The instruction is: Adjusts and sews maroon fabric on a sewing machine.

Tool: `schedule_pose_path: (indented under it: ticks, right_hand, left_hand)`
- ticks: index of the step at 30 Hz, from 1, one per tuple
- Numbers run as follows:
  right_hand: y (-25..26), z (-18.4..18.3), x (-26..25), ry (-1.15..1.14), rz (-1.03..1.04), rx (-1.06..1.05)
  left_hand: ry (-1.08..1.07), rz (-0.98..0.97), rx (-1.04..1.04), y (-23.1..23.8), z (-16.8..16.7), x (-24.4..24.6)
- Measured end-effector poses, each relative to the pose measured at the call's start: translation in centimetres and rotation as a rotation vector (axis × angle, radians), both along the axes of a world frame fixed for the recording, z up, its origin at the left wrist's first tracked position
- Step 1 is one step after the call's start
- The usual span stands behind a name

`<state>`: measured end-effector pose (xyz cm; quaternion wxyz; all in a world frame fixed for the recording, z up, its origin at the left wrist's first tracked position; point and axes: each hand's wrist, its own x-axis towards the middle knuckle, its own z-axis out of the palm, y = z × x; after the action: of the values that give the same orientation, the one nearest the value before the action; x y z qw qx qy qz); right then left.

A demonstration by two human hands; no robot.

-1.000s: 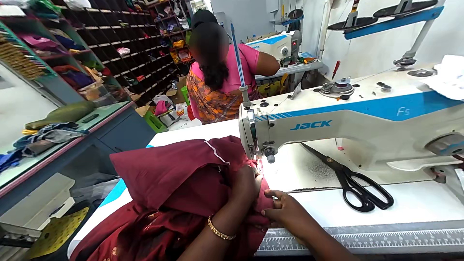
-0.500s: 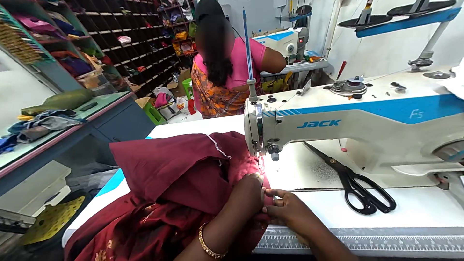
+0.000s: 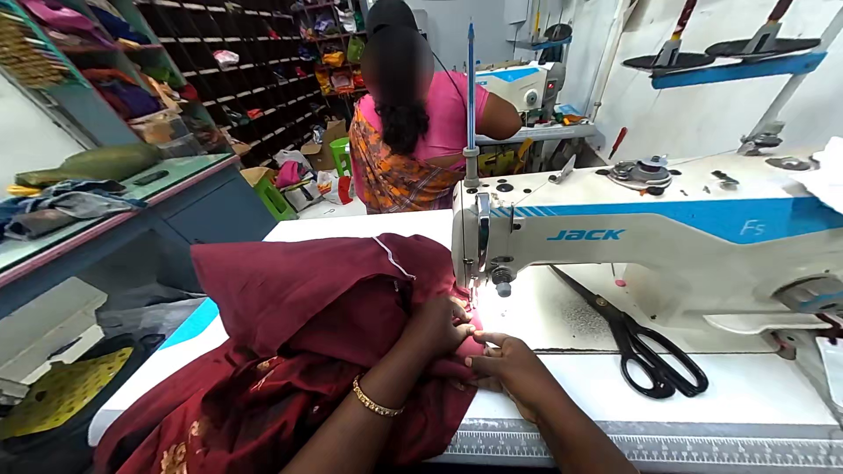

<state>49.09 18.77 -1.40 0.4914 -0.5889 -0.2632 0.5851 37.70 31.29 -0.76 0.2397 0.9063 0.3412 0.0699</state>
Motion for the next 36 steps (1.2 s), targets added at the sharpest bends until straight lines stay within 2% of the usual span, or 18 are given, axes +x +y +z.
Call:
schedule_pose_path:
  ticks: [6,8,10,13,16,18,21,24,28,33,36]
  right_hand:
    - [0.7,-0.3,-0.3,0.007,-0.037,0.011]
    - [0.7,-0.5,-0.3,0.018,-0.050,0.014]
    - [0.5,-0.7,-0.1,0.038,-0.037,0.026]
    - [0.1,-1.1,0.1,0.069,-0.033,0.093]
    - [-0.3,-1.3,-0.4,0.085,-0.077,0.157]
    - [-0.4,-1.2,-0.9,0.075,-0.110,0.183]
    - [-0.3,-0.9,-1.7,0.036,-0.140,0.214]
    - [0.1,-0.5,-2.4,-0.025,-0.133,0.243]
    - [1.0,0.2,-3.2,-0.029,-0.031,0.311]
    - [1.8,2.2,-4.1,0.164,0.115,0.452]
    - [1.5,3.8,-4.0,0.288,0.100,0.591]
  left_hand:
    - [-0.097,-0.045,0.007,1.6,-0.7,-0.2]
    - [0.001,-0.061,-0.011,1.0,0.2,-0.3]
    - [0.204,-0.035,0.008,-1.0,1.7,-0.6]
    - [0.353,0.079,0.182,-4.7,3.1,-2.4]
    - [0.193,0.179,0.571,-5.5,1.8,-6.4]
    - [0.211,0.218,0.636,-5.1,2.4,-8.9]
    - [0.206,0.159,0.829,-3.7,2.4,-12.7]
    - [0.161,0.144,0.926,-3.7,3.2,-14.8]
    - [0.042,0.122,0.924,-3.2,3.9,-15.3]
    - [-0.137,0.085,1.030,-4.9,6.0,-12.6]
    - [-0.215,0.186,1.058,-3.8,6.3,-11.2]
